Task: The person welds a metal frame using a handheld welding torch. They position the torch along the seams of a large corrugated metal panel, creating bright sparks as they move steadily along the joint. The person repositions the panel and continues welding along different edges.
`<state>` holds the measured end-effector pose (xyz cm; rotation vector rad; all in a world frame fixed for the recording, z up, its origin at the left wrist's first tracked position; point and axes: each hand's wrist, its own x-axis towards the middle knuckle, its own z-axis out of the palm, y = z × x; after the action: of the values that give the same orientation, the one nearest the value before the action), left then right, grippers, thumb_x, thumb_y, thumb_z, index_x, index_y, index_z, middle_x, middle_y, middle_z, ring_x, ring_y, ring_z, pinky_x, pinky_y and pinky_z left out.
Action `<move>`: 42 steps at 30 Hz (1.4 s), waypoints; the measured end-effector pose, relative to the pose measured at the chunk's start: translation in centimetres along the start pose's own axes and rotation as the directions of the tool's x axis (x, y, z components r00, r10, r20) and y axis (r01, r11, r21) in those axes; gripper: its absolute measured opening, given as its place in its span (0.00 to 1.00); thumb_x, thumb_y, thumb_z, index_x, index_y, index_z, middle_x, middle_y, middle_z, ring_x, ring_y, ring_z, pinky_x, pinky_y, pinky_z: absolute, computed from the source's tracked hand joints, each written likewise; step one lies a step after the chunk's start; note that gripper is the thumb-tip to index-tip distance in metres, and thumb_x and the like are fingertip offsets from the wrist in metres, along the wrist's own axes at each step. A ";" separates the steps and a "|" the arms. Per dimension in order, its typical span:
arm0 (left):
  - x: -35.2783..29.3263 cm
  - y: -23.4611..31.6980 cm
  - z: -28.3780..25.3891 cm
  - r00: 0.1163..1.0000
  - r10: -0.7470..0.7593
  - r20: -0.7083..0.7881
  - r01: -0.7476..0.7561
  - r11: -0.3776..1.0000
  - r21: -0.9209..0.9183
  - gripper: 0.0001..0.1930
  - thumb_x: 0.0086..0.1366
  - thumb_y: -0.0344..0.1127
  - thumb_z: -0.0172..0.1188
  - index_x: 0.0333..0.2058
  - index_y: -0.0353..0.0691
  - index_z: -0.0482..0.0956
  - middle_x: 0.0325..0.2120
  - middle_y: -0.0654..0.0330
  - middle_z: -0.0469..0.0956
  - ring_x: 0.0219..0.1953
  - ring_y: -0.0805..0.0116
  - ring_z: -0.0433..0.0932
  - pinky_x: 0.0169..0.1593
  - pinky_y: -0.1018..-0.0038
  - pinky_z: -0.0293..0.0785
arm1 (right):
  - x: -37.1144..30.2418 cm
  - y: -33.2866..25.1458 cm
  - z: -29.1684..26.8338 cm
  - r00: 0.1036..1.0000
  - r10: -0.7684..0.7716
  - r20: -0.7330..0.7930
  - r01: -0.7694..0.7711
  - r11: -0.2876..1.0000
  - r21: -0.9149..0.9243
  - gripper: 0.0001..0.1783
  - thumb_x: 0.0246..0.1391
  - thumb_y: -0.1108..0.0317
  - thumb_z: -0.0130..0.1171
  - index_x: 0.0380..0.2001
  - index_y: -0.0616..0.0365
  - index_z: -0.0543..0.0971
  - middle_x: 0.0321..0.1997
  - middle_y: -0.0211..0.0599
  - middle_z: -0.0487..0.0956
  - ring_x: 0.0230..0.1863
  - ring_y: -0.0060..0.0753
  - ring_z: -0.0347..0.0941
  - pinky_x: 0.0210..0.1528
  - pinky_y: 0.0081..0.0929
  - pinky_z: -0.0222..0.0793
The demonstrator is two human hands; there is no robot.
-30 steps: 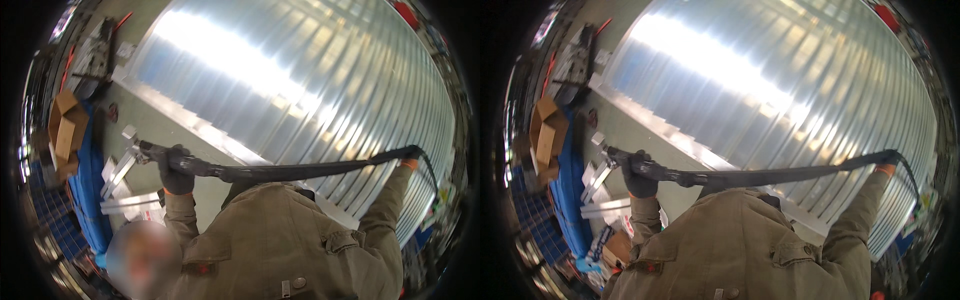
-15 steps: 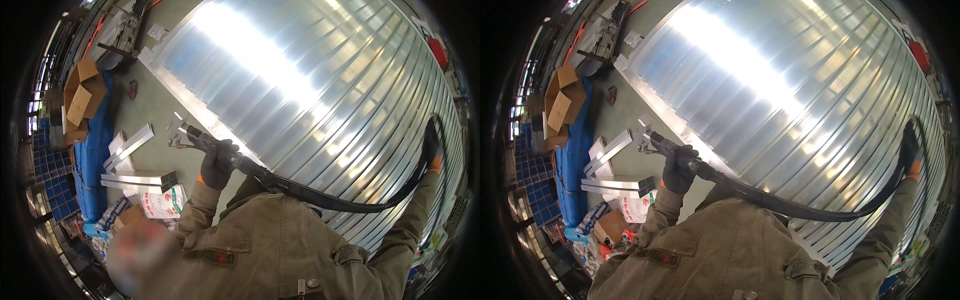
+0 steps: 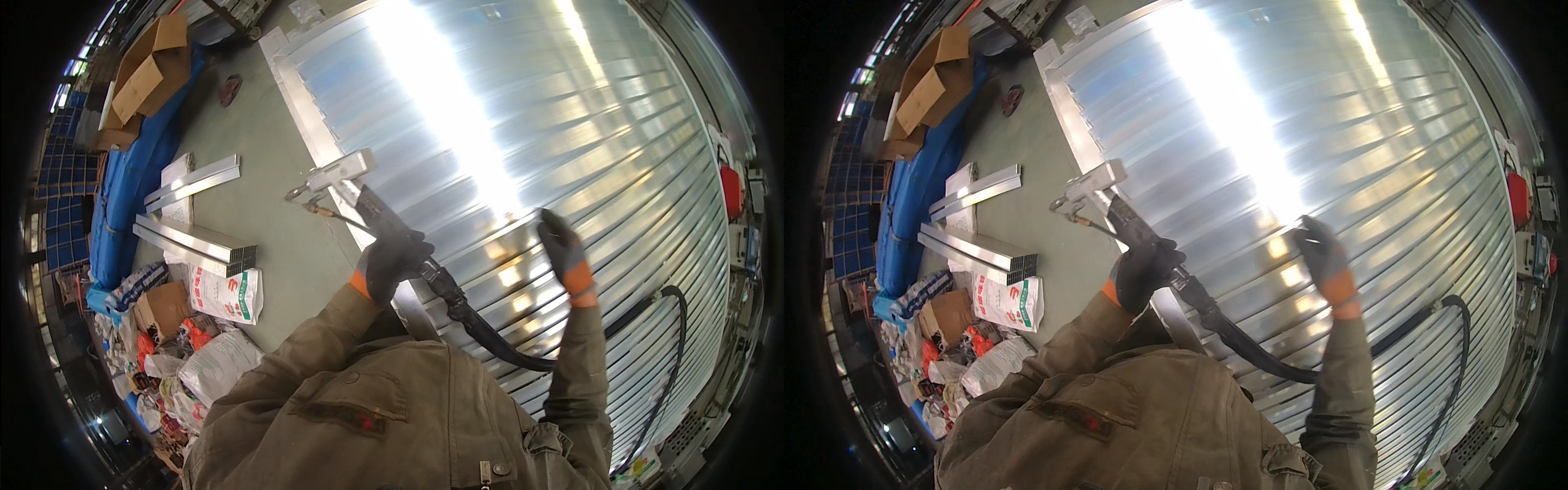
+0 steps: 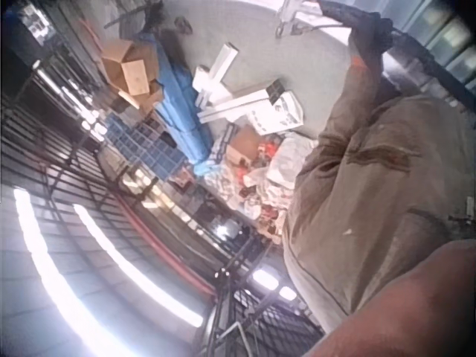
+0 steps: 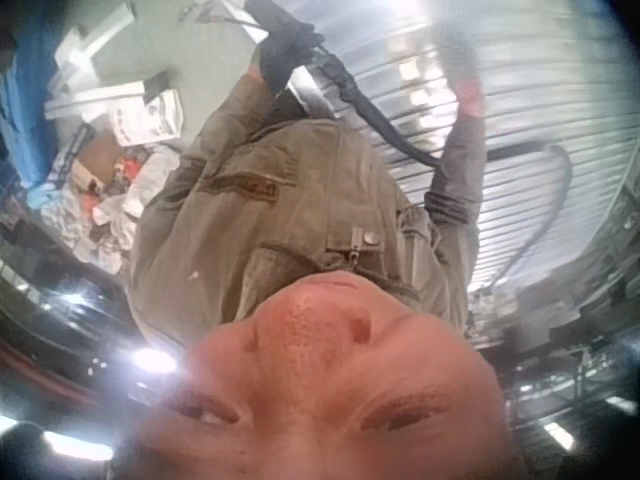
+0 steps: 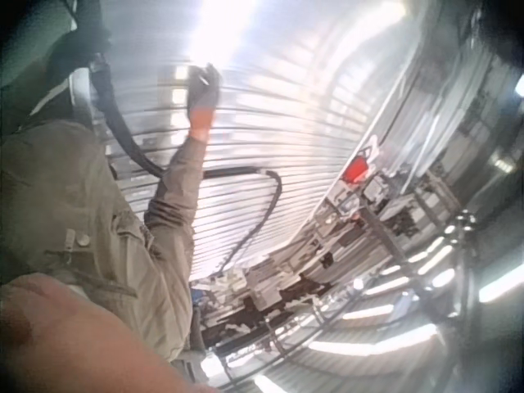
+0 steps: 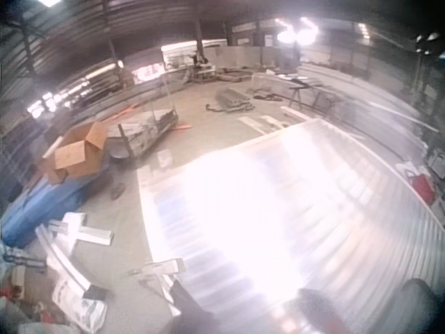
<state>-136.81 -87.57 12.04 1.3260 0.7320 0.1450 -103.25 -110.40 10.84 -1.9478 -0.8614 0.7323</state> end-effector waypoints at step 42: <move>22.2 -27.5 -24.6 0.556 -0.571 -0.604 -0.129 0.659 -0.741 0.28 0.86 0.52 0.38 0.61 0.46 0.86 0.58 0.61 0.86 0.57 0.62 0.83 0.58 0.66 0.80 | 15.5 -15.1 21.0 0.876 0.129 0.464 -0.262 0.936 0.234 0.21 0.66 0.54 0.69 0.46 0.65 0.84 0.26 0.31 0.80 0.25 0.22 0.76 0.26 0.27 0.72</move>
<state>-141.80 -63.66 -23.45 0.2668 1.4599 0.7902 -114.29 -82.39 11.95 -1.6389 -0.7669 1.3863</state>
